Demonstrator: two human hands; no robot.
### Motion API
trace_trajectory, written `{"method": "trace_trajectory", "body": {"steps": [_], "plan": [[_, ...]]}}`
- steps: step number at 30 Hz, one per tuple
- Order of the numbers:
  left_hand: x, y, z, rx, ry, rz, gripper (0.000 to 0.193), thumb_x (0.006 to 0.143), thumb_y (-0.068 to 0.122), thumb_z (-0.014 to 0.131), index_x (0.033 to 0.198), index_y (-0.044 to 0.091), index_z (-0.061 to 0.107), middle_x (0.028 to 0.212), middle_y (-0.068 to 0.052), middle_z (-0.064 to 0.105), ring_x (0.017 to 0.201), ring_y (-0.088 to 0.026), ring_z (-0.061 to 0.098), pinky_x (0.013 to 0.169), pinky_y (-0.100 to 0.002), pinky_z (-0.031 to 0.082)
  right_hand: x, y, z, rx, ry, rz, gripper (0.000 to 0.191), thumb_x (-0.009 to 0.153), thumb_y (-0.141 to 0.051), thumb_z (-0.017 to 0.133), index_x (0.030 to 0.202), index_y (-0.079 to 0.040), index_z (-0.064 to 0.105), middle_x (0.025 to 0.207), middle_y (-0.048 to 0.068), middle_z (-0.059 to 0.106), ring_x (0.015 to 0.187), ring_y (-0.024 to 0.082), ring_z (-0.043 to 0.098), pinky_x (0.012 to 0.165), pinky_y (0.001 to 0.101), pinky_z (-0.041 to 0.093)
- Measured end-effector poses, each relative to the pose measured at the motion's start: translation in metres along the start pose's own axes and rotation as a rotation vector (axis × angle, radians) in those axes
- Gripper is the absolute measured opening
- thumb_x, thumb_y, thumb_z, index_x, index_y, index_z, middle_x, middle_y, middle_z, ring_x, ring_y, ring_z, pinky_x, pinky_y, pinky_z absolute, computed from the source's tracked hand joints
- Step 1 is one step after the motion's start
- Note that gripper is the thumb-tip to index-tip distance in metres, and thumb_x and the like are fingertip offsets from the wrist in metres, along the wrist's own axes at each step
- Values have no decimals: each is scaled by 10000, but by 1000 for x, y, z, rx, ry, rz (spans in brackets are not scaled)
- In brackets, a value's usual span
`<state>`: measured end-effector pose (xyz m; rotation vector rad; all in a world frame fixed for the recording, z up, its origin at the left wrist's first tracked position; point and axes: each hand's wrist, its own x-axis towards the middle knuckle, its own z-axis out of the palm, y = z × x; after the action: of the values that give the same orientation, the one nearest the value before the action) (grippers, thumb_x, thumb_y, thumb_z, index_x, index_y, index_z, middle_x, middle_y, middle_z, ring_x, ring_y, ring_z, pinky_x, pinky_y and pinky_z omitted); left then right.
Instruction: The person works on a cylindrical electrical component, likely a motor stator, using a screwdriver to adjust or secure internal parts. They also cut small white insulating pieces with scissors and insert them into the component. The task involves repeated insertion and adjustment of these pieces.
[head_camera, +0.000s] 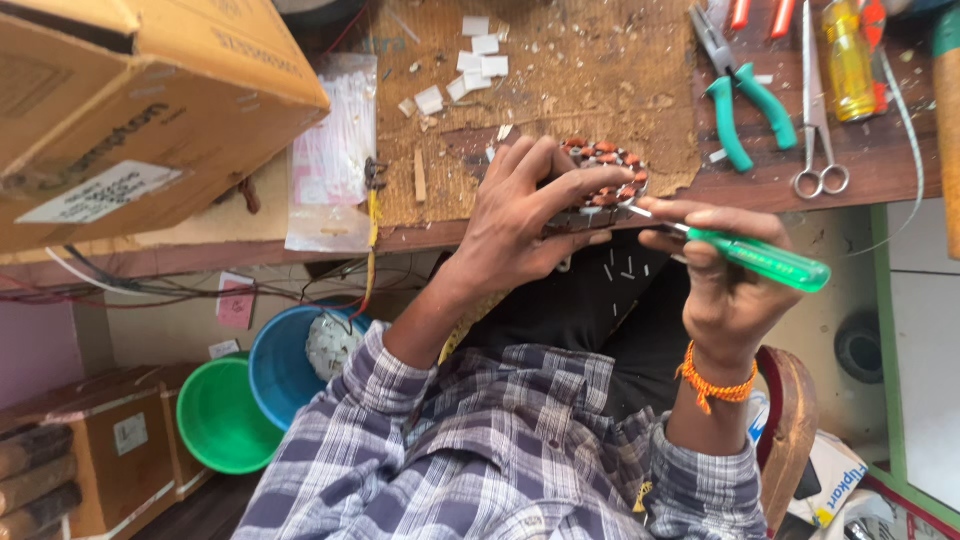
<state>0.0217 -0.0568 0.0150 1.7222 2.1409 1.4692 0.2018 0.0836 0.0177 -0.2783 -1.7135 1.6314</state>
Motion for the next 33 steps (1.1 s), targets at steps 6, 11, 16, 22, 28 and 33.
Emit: {"method": "trace_trajectory", "body": {"steps": [6,11,16,22,28,33], "plan": [[5,4,-2,-16,15,6,708,816,294,879,1447,247,562,1033,-17,504,999,-247,504,901,-403,411,3,-4,1,-28,-13,-11,349,1114,-282,680,1214,24,544,1152,267,704,1115,329,741,888,405,681],[8,3,-4,-54,14,21,750,758,254,846,1417,163,500,1023,14,575,987,-267,519,879,-418,404,4,-6,-1,-17,-38,1,340,1111,-271,673,1243,12,537,1161,262,697,1141,337,736,883,406,678],[7,4,-1,54,-32,31,536,836,338,879,1313,265,644,989,-8,487,989,-224,499,885,-396,380,8,-6,-2,-160,-109,-42,326,1115,-265,661,1224,27,565,1168,243,721,1080,277,750,926,357,655],[8,2,-1,24,-35,56,429,827,325,874,1224,258,726,974,14,498,958,-211,502,854,-394,375,9,-19,7,-315,-45,-16,331,1137,-267,657,1252,28,561,1147,179,732,1075,225,754,964,315,645],[17,-9,-2,10,-24,62,411,824,334,890,1183,228,721,977,-11,489,958,-224,511,846,-400,389,33,-25,12,-417,-81,-49,337,1171,-256,653,1298,44,566,1123,158,755,1054,194,764,935,276,639],[23,-9,-5,36,-30,56,467,795,308,874,1214,205,694,990,-28,490,980,-248,521,852,-418,407,45,-27,10,-345,-62,21,382,1103,-279,670,1281,46,576,1095,143,769,945,151,708,834,245,584]]}}
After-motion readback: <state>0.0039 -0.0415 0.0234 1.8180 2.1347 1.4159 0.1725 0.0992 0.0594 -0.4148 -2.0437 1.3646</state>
